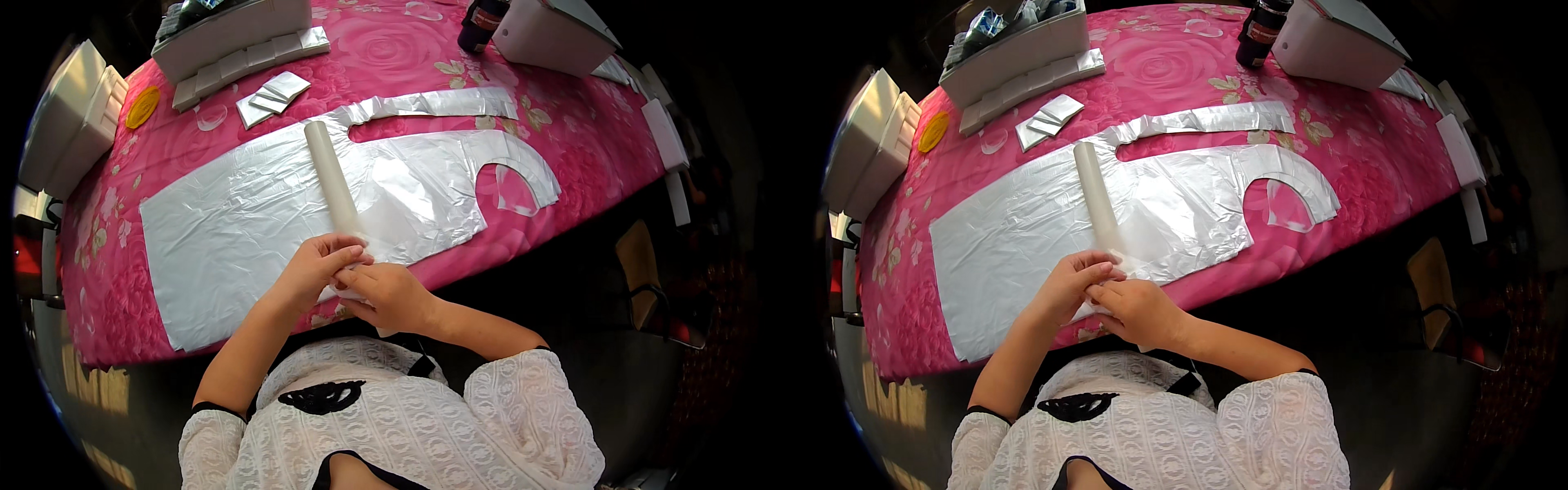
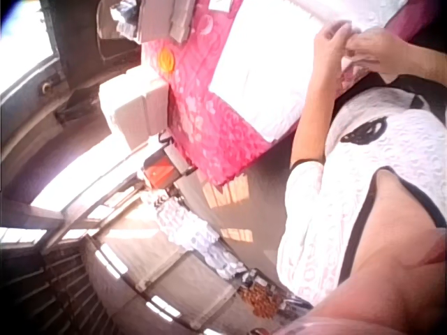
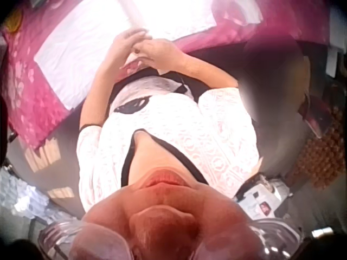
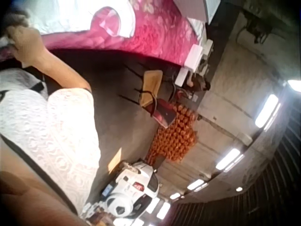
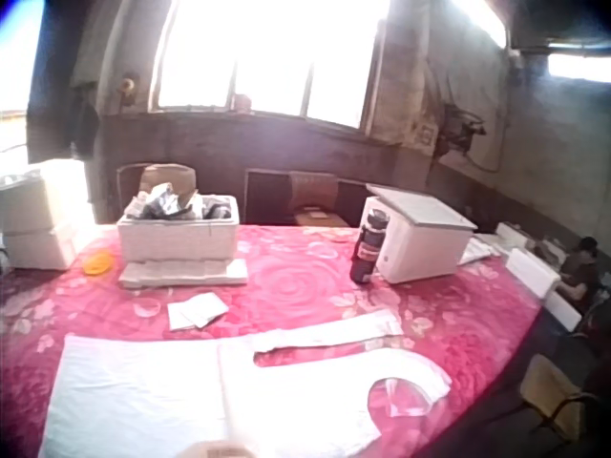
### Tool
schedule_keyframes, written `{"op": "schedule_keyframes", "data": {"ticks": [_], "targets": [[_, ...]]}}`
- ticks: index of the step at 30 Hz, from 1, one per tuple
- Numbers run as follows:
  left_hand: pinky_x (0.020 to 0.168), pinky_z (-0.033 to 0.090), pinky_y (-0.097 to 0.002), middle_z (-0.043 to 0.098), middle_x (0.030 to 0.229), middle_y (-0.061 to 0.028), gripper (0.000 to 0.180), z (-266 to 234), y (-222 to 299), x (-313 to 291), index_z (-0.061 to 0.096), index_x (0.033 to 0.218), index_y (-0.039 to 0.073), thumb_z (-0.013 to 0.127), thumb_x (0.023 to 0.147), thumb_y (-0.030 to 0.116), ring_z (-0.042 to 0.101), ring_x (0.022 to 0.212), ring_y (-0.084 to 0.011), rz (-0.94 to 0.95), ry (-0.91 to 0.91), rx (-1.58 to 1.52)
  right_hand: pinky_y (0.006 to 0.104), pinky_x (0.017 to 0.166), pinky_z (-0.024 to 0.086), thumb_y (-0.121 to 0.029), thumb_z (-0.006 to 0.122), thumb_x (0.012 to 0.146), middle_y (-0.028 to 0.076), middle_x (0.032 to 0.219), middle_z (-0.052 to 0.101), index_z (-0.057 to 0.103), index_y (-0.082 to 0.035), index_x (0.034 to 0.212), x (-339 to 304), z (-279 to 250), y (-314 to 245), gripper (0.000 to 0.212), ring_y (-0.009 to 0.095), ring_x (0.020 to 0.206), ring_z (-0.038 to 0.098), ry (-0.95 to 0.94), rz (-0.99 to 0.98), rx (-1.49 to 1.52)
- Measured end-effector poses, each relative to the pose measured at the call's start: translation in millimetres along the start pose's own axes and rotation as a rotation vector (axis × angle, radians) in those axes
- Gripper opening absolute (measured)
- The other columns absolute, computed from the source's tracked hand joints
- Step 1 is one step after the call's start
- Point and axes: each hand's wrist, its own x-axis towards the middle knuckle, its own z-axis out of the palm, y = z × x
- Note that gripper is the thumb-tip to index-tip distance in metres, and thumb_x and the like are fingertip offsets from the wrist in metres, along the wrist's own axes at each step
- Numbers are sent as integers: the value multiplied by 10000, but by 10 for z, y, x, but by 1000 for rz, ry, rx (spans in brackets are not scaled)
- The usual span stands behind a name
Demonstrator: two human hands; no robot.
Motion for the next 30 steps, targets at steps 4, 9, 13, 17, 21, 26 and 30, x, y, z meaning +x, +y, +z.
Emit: {"op": "schedule_keyframes", "data": {"ticks": [4, 9, 13, 17, 21, 26, 30], "targets": [[667, 520, -281, 656, 816, -82, 123, -484, 84, -181, 602, 919, 29, 573, 865, 135, 639, 754, -158, 11, 79, 135, 355, 627, 469, -162, 690, 730, 114, 835, 595, 552, -23, 934, -78, -69, -130, 283, 290, 746, 587, 74, -21, -83], [642, 494, -272, 644, 782, -54, 111, -1373, 184, -635, 593, 894, 56, 596, 850, 158, 621, 728, -139, 47, 227, 248, 375, 583, 469, -407, 711, 704, 115, 746, 592, 587, -33, 845, -349, -109, -193, 419, 286, 679, 590, -69, 448, -448], [629, 480, -277, 641, 799, -56, 80, -1967, 282, -1026, 592, 888, 48, 583, 852, 119, 614, 733, -145, -30, 395, 279, 395, 582, 482, -488, 684, 697, 155, 669, 602, 576, 4, 801, -461, 27, -102, 515, 314, 631, 611, -286, 744, -340], [630, 480, -276, 636, 820, -50, 108, -2341, 340, -1217, 594, 904, 48, 606, 830, 127, 608, 739, -139, -105, 514, 358, 347, 621, 499, -359, 696, 716, 164, 751, 649, 615, 32, 886, -533, 35, -44, 434, 276, 675, 645, -205, 903, 6], [643, 486, -276, 628, 806, -44, 122, -2492, 347, -1250, 595, 907, 44, 623, 806, 107, 604, 726, -129, -156, 580, 460, 387, 621, 486, -386, 673, 707, 188, 724, 633, 620, 22, 833, -571, -9, -19, 431, 328, 669, 630, -188, 917, 1], [709, 484, -299, 626, 892, -86, 206, -2733, 309, -1302, 571, 961, -3, 627, 767, 36, 608, 801, -197, -116, 687, 1087, 385, 622, 487, -385, 675, 705, 191, 713, 630, 625, 24, 835, -591, -27, 15, 432, 326, 668, 631, -193, 913, 5], [872, 428, -361, 553, 1130, -145, 331, -1792, 355, -951, 529, 1085, -5, 608, 764, 15, 525, 1022, -315, 542, 772, 1681, 365, 619, 489, -353, 676, 708, 180, 720, 638, 636, 19, 851, -603, -67, 20, 401, 299, 661, 635, -183, 936, 4]]}}
